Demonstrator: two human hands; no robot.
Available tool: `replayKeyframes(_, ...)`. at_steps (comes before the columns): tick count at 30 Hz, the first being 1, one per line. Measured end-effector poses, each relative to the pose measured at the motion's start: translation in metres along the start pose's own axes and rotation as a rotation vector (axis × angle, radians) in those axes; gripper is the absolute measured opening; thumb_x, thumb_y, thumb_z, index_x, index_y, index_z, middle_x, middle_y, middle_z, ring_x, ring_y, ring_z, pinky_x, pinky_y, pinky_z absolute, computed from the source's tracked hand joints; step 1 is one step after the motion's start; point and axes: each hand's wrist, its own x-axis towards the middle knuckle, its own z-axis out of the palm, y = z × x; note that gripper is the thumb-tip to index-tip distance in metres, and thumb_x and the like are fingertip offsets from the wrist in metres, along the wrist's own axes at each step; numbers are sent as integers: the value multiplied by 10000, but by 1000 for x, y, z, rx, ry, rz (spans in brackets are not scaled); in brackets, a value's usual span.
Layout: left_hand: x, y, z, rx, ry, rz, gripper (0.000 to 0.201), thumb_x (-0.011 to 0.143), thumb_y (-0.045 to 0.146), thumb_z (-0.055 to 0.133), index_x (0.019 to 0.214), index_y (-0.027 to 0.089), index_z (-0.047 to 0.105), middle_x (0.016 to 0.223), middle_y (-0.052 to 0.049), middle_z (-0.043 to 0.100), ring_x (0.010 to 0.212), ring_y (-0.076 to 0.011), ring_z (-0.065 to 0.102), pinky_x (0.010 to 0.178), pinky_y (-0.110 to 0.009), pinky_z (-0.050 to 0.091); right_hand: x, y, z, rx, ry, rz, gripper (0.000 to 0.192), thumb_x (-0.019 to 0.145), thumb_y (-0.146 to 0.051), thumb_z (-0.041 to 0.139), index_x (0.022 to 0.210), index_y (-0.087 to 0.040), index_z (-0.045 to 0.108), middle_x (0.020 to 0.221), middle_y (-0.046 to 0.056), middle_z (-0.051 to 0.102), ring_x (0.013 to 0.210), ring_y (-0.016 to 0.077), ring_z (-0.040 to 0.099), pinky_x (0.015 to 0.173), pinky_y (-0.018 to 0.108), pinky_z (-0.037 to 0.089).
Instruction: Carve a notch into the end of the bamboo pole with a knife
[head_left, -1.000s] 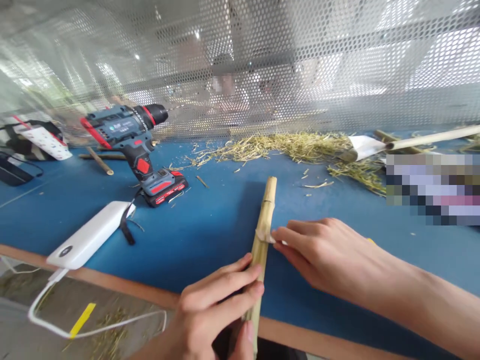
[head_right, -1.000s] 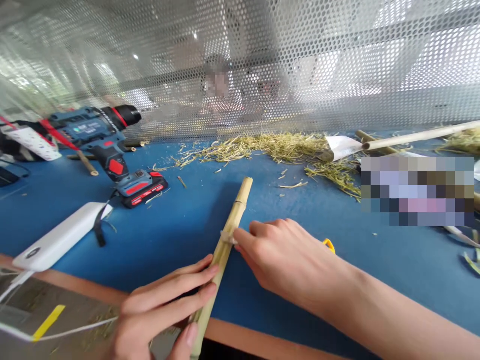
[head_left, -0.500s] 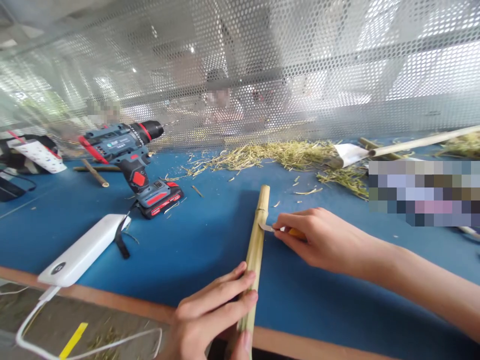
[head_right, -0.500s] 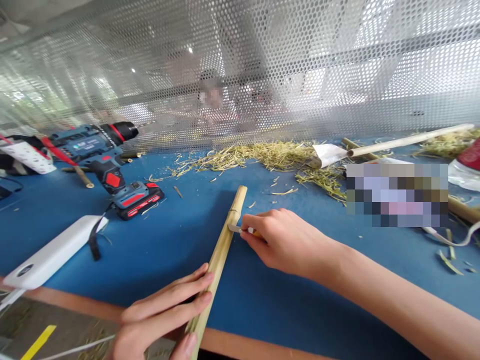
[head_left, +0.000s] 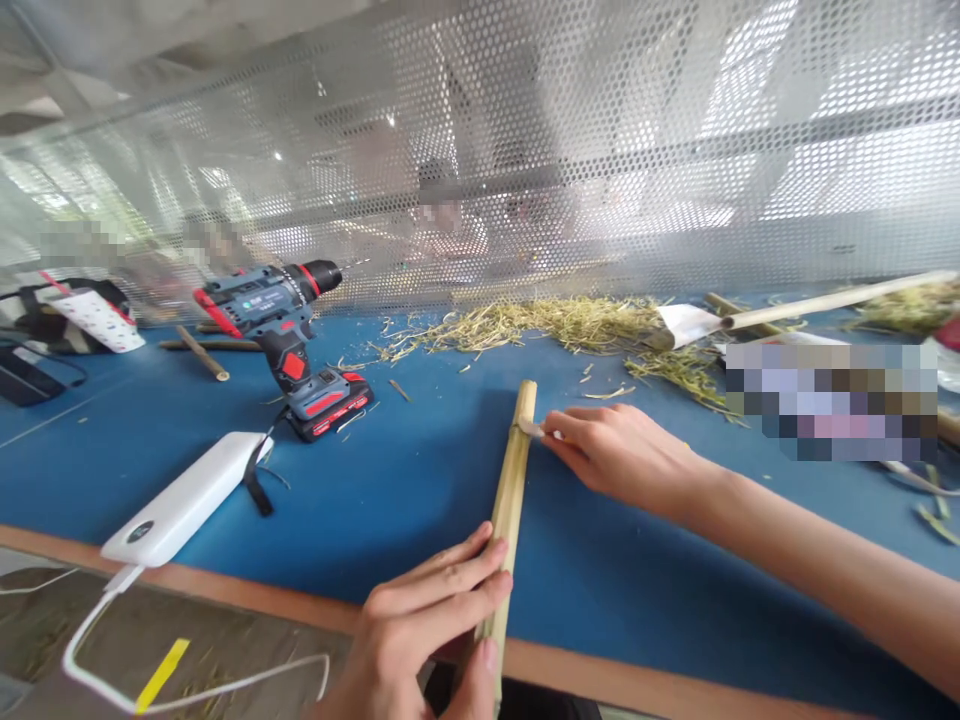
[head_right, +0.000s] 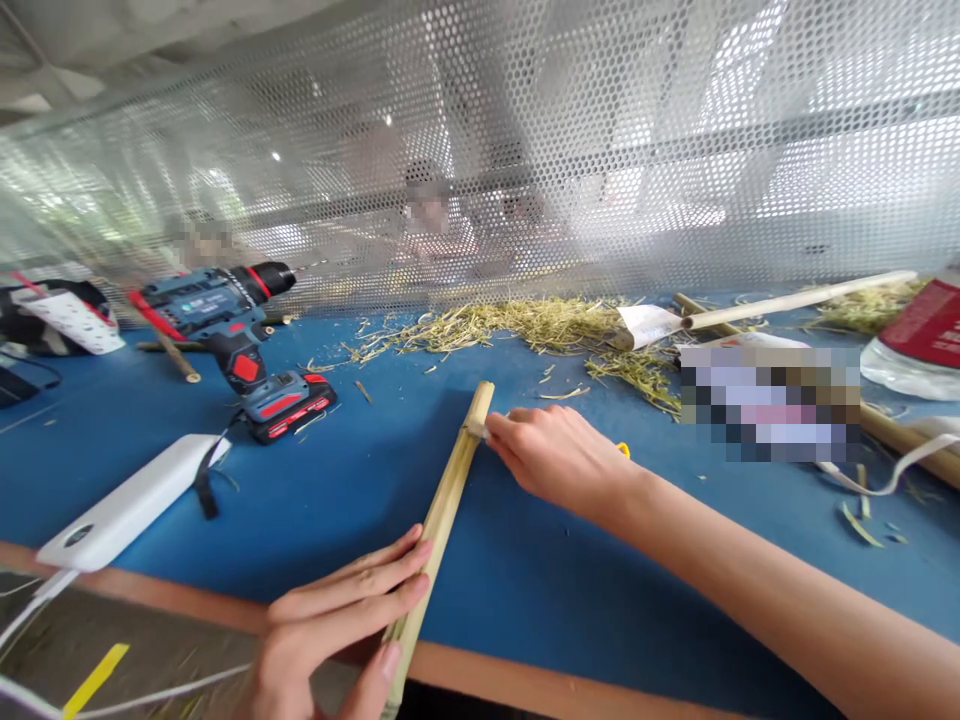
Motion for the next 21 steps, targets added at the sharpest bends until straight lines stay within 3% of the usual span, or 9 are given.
replayKeyframes(3, 0, -2, 0, -1, 4, 6, 422, 867, 105, 638, 1259, 144, 790, 1345, -84, 780, 1290, -226, 732, 1110, -247, 570, 1, 16, 3, -34, 16, 88, 300, 1144, -322, 461, 1016, -205, 706, 888, 83, 792, 710, 221, 713, 611, 325, 261)
replayKeyframes(9, 1, 0, 4, -24, 57, -27, 463, 858, 113, 656, 1301, 170, 778, 1350, -92, 776, 1269, -253, 743, 1085, -285, 601, -3, 34, 4, 19, 159, 181, 278, 1132, -328, 482, 1193, -204, 723, 1035, 111, 807, 913, 294, 751, 695, 347, 472)
replayKeyframes(12, -1, 3, 5, -51, 73, -44, 463, 871, 128, 662, 1318, 176, 777, 1354, -96, 774, 1273, -258, 741, 1081, -293, 604, -7, 26, -1, 5, 279, 50, 298, 1129, -326, 499, 1259, -191, 730, 1268, 174, 729, 1151, 342, 685, 899, 449, 570)
replayKeyframes(14, -2, 5, 5, -58, 74, -52, 470, 865, 118, 666, 1317, 179, 779, 1355, -97, 773, 1274, -262, 741, 1081, -301, 607, -13, 8, -7, 104, 287, -93, 309, 1139, -309, 484, 1315, -208, 716, 1298, 170, 691, 1152, 318, 668, 972, 487, 580)
replayKeyframes(18, -2, 5, 5, -37, 92, -50, 428, 862, 125, 675, 1271, 153, 799, 1335, -97, 783, 1261, -244, 749, 1096, -264, 584, -30, -41, -15, 344, 142, -352, 292, 1123, -206, 472, 1221, -224, 746, 1166, 127, 701, 1001, 246, 674, 862, 398, 598)
replayKeyframes(21, -2, 4, 6, -39, 90, -56, 376, 879, 153, 673, 1227, 135, 813, 1309, -98, 794, 1252, -225, 755, 1106, -239, 566, -36, -52, -13, 301, 118, -392, 309, 1083, -155, 484, 1226, -213, 751, 1142, 124, 699, 959, 247, 674, 823, 393, 596)
